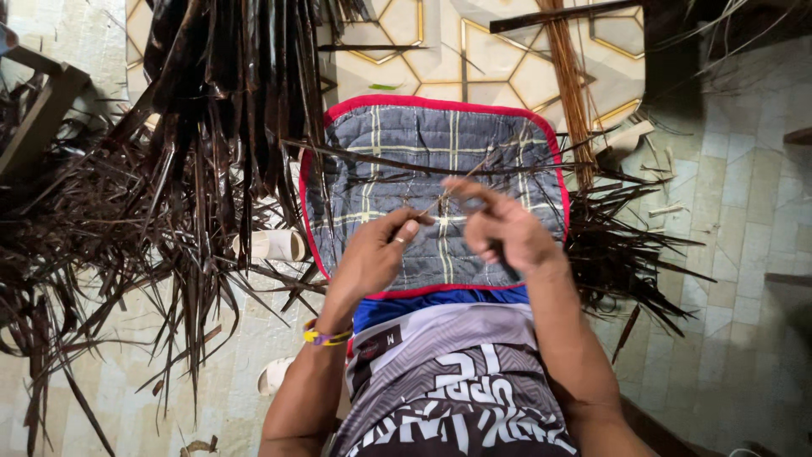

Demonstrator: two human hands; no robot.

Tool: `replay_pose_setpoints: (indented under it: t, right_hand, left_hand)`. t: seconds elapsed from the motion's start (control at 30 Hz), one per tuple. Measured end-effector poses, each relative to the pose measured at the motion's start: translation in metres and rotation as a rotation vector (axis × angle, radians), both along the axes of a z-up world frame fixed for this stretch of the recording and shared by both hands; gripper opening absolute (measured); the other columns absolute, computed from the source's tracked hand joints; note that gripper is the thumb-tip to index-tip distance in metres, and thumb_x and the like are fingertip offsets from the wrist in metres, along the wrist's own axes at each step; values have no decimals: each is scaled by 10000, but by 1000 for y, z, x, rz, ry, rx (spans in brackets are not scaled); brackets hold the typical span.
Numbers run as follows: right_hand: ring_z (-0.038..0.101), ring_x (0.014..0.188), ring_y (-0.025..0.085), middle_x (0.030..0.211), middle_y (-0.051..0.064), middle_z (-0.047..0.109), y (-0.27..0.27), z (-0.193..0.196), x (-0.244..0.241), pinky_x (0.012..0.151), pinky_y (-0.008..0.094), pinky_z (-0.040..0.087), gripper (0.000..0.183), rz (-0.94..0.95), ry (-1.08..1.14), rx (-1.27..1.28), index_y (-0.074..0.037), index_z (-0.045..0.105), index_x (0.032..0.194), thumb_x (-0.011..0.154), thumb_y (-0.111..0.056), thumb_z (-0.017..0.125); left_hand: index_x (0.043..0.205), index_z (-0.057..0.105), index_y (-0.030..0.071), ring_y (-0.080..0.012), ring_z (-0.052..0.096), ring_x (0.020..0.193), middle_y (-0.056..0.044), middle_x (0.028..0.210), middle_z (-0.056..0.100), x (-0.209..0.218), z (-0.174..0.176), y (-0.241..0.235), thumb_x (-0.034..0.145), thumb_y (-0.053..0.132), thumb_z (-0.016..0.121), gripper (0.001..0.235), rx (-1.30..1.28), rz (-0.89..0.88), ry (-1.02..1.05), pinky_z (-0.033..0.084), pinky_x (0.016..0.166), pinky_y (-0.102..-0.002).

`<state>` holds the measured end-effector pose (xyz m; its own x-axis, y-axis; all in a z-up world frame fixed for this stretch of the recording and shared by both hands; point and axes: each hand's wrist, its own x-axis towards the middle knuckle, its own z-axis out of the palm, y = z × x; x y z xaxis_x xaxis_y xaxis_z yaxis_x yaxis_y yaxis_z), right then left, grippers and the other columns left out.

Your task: The person sits on the floor and repeatedly strips fibers from dried palm fronds using a knife. They hold each frond against a cushioned lap pad, pull the fibers off with one hand, and use the knife to scrape or cut the remaining material. The stripped fibers and frond pieces accumulate on the floor.

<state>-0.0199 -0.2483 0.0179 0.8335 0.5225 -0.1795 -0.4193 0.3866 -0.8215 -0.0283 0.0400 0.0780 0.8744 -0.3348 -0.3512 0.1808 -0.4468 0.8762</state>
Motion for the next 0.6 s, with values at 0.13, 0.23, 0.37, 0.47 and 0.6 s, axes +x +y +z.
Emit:
replay_pose_setpoints:
  t: [0.13,0.23,0.37,0.47,0.6]
  right_hand:
    - [656,492,191,619,94,636,17,-31,-10,397,246,545,454,-51,29,64,-191,759,1573,1127,-122,707]
    - [655,469,240,595,155,626,6,-40,-3,363,286,558,418,-111,69,114,-182,794,1526,1123,-116,708]
    - [674,515,244,631,154,640,-27,-49,9,389,314,596,432,-162,95,157,-229,765,1572,1156,-203,650]
    - [683,547,273,670,167,647,-50,-61,13,410,341,618,442,-206,75,222,-205,740,1604,1176,-227,632]
    - [694,568,280,689,152,676,-63,-58,17,444,345,626,453,-265,51,238,-188,729,1626,1190,-221,614]
  left_hand:
    - [1362,850,317,-479,792,957,-158,895,793,3,13,-24,1181,416,602,323,49,-7,3,605,921,-554]
    - [1302,874,306,-504,791,931,-168,858,790,2,7,-24,1163,420,626,306,74,6,-13,601,893,-565]
    - [1267,901,258,-443,766,858,-190,838,779,-2,7,-15,1142,337,675,270,27,-3,-26,601,871,-534]
    - [1250,908,210,-434,762,892,-230,890,804,-5,12,-6,1140,297,673,273,0,2,-8,603,920,-547]
    - [1315,888,186,-600,793,1033,-280,1002,870,-6,22,14,1135,336,666,322,88,-17,33,607,992,-647]
